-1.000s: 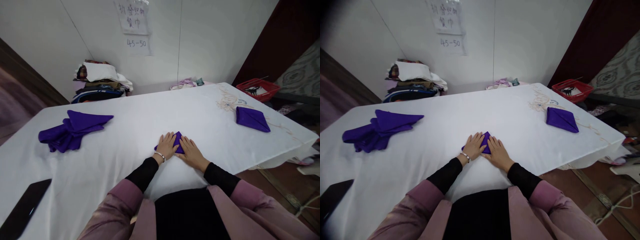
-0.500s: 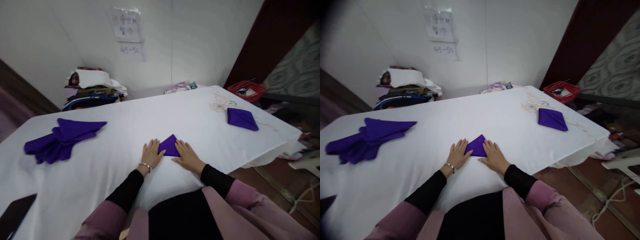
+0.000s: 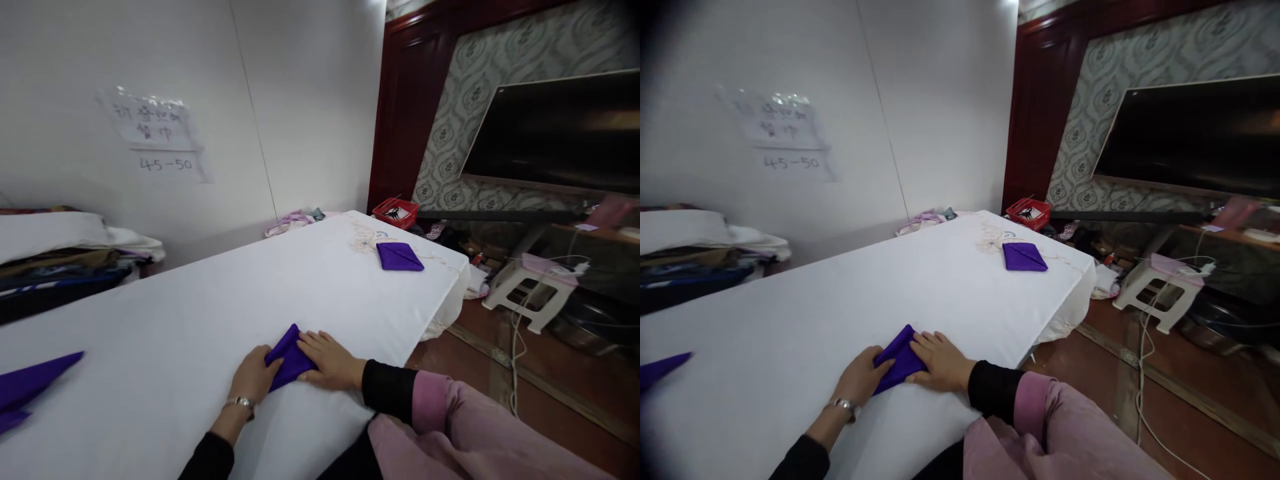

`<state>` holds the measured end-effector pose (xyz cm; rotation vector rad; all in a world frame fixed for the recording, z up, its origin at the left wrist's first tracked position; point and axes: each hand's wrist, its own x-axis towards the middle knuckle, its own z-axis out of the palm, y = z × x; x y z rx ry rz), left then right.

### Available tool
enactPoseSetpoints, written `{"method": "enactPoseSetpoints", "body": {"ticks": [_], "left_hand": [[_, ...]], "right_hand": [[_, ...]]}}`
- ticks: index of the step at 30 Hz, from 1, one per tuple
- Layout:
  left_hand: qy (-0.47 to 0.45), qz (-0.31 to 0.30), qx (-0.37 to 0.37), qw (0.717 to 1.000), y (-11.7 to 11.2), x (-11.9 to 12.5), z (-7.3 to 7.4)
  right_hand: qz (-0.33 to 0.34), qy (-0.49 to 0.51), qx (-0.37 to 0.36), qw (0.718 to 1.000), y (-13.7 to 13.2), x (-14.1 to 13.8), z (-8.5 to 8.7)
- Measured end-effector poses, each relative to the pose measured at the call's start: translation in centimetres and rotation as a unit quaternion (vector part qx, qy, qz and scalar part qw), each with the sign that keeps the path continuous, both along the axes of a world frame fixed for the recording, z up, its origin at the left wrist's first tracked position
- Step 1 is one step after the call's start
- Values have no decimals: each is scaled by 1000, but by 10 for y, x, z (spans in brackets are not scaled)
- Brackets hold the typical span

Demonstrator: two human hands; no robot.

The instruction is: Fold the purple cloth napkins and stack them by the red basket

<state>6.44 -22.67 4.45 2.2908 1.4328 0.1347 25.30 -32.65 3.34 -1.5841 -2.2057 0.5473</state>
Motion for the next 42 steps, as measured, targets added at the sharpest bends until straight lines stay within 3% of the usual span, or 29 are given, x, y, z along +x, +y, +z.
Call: {"method": "enactPoseSetpoints", "body": {"ticks": [7,14,17,22,25,28,32,37,42], "left_hand": [[-100,-15,-62,993,-15,-5,3],[-199,-31,-96,975,-19,-10,11],[-239,-21,-100,966,-19,-11,13],[-303,14,-145,942,-19,-8,15],[-331,39,-179,926,-16,-7,17],[-355,60,-200,911,-15,-6,17],[-405,112,-243,874,-19,-2,13],[-474,138,-371,787,-26,4,18],[-528,137,-456,703,-35,12,30]], "right_hand": [[-58,146,21,987,12,6,-4],[-79,260,-101,957,33,16,1],[-72,337,-176,922,40,20,3],[-10,471,-287,834,43,25,4],[2,501,-317,805,43,31,5],[-26,496,-319,807,47,41,5],[-55,470,-285,834,58,53,12],[-24,433,-247,867,69,61,39],[69,387,-298,870,80,60,73]]}}
